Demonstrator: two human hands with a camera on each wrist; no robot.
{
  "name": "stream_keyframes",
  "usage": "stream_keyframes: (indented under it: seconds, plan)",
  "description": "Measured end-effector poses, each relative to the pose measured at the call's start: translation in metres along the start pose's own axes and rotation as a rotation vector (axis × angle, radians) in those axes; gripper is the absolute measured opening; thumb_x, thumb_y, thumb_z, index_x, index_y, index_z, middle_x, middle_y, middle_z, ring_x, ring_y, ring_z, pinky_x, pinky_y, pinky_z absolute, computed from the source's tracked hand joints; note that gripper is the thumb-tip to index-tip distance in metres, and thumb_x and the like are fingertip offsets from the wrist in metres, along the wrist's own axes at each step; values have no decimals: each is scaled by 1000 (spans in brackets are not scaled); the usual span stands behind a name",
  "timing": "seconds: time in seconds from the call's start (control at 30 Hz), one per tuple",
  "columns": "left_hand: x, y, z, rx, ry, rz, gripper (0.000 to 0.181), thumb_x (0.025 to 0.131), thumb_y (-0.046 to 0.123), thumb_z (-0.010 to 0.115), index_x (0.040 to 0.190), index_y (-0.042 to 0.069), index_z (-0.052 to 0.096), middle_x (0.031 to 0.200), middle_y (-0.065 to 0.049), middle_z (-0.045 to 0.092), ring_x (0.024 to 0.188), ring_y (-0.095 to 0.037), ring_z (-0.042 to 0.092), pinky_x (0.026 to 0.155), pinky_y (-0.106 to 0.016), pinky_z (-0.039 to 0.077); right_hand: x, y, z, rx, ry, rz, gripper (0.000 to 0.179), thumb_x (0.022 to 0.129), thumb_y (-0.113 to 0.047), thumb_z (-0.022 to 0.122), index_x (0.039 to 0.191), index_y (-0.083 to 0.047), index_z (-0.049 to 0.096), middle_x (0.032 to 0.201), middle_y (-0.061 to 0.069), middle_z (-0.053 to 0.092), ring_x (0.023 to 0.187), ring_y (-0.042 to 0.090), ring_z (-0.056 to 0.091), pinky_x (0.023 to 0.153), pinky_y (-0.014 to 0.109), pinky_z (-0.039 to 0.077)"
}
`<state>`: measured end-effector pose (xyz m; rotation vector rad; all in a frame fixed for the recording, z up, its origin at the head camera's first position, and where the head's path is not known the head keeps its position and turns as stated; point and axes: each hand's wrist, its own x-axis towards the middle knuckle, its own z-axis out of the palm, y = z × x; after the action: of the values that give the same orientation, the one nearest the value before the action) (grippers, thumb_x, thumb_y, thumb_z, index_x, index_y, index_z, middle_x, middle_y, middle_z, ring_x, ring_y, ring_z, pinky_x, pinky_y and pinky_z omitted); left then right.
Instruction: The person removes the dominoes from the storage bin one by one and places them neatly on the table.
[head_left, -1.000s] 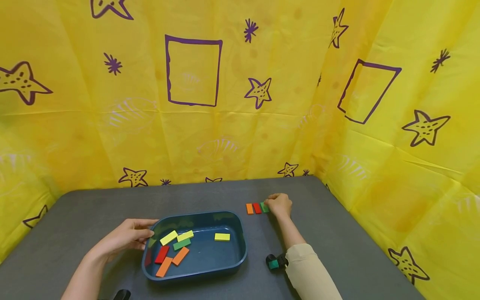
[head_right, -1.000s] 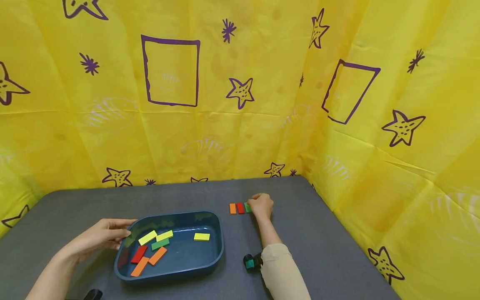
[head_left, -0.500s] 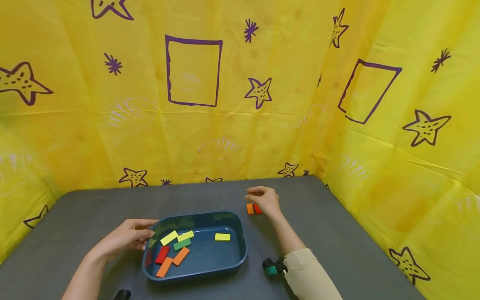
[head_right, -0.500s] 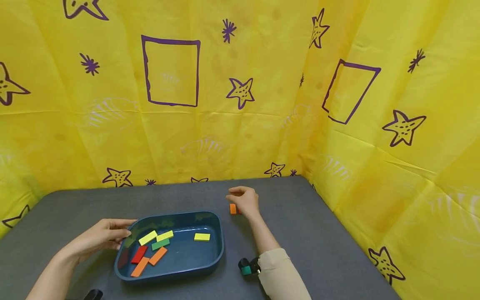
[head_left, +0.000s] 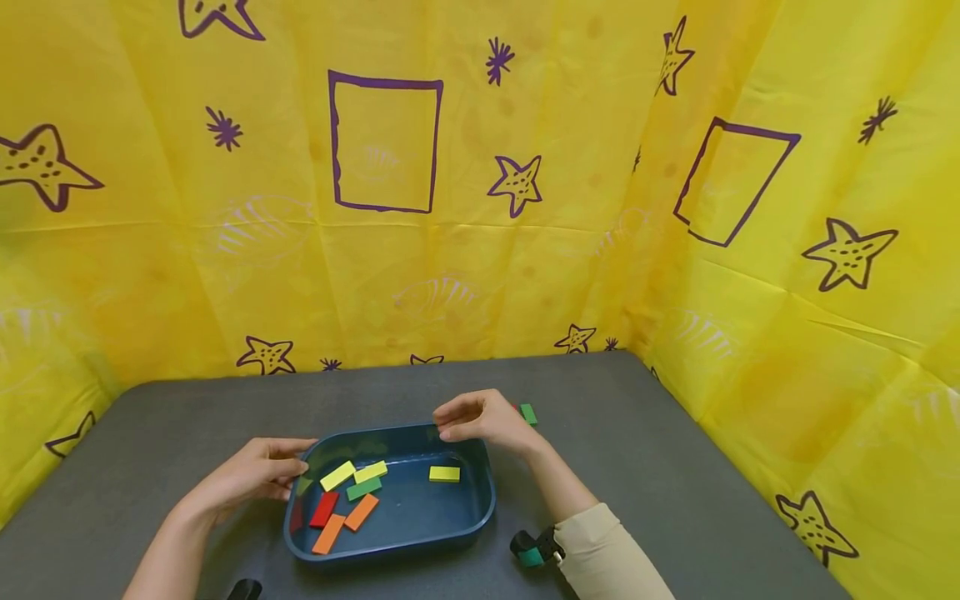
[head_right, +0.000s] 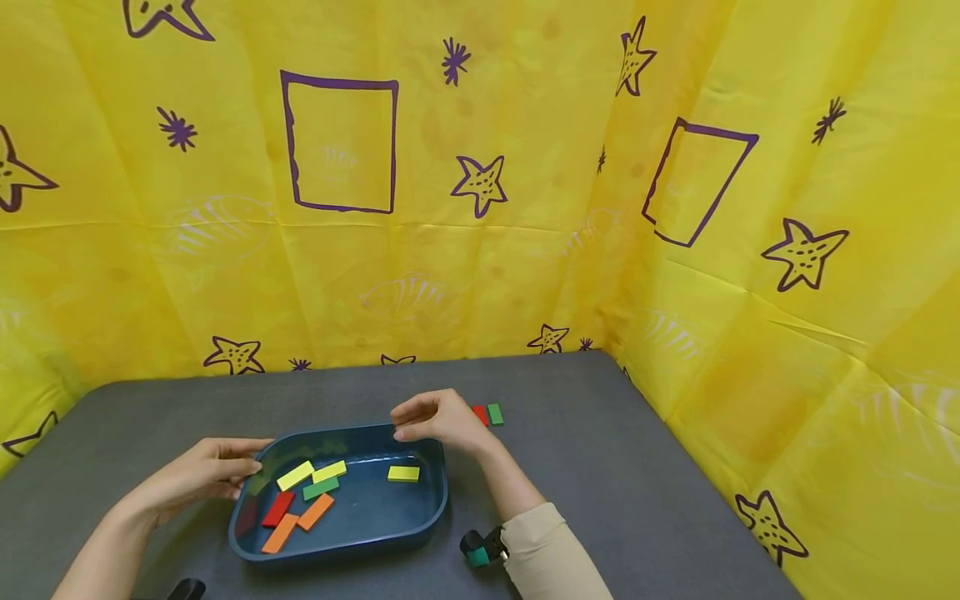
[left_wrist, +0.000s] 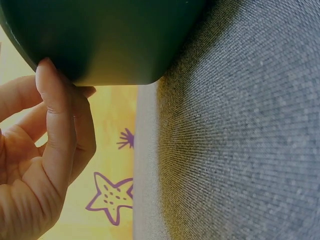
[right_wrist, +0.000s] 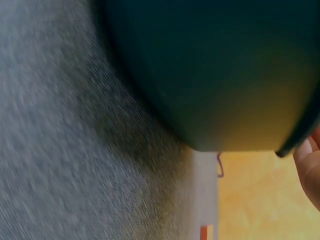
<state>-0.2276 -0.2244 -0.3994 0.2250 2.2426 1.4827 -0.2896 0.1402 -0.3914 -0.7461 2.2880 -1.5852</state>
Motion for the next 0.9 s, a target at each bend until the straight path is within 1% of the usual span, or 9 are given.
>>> stream_keyframes:
  seconds: [0.07,0.27,0.37,0.43,0.57,0.73,0.9]
  plan:
    - [0,0,0,0,0,1,60,101,15,49,148,-14,28,89,-3,61,70,-12,56,66,-26,55,1,0,5,2,-38,12,33,84,-13,77,115,-6,73,114,18,73,98,15,74,88,31,59]
    - [0,0,0,3,5,-1,60,100,15,50,148,-14,28,91,-3,63,70,-12,56,66,-26,55,3,-4,19,22,-76,6,35,83,-5,76,117,-1,71,116,24,70,102,27,73,87,32,59]
    - [-1,0,0,0,-2,6,60,100,14,49,148,-15,28,90,-3,63,70,-12,56,66,-26,55,3,-8,25,44,-89,-2,36,84,-4,75,119,0,69,119,25,69,104,29,73,88,32,59]
    - [-1,0,0,-3,-8,14,60,100,14,49,148,-15,28,89,-3,62,70,-11,56,66,-26,55,4,-9,28,49,-80,3,37,84,-5,75,120,0,69,119,25,69,104,27,73,87,32,59]
    - [-1,0,0,-9,-11,19,60,100,14,49,148,-15,28,88,-2,61,70,-11,55,65,-26,55,5,-10,33,24,-21,33,35,83,-6,76,118,-2,70,118,21,71,103,24,72,87,32,59]
    - [-1,0,0,-10,-9,16,60,100,14,49,148,-14,28,89,-2,62,70,-12,56,66,-26,55,6,-8,43,-51,37,112,35,79,-3,78,113,-4,73,114,17,73,104,28,71,86,35,60]
    - [-1,0,1,-7,-10,12,60,100,14,49,149,-14,27,84,-1,59,69,-11,55,66,-26,55,4,-6,55,-94,55,191,37,74,1,81,110,-3,74,112,15,74,103,28,70,87,38,59]
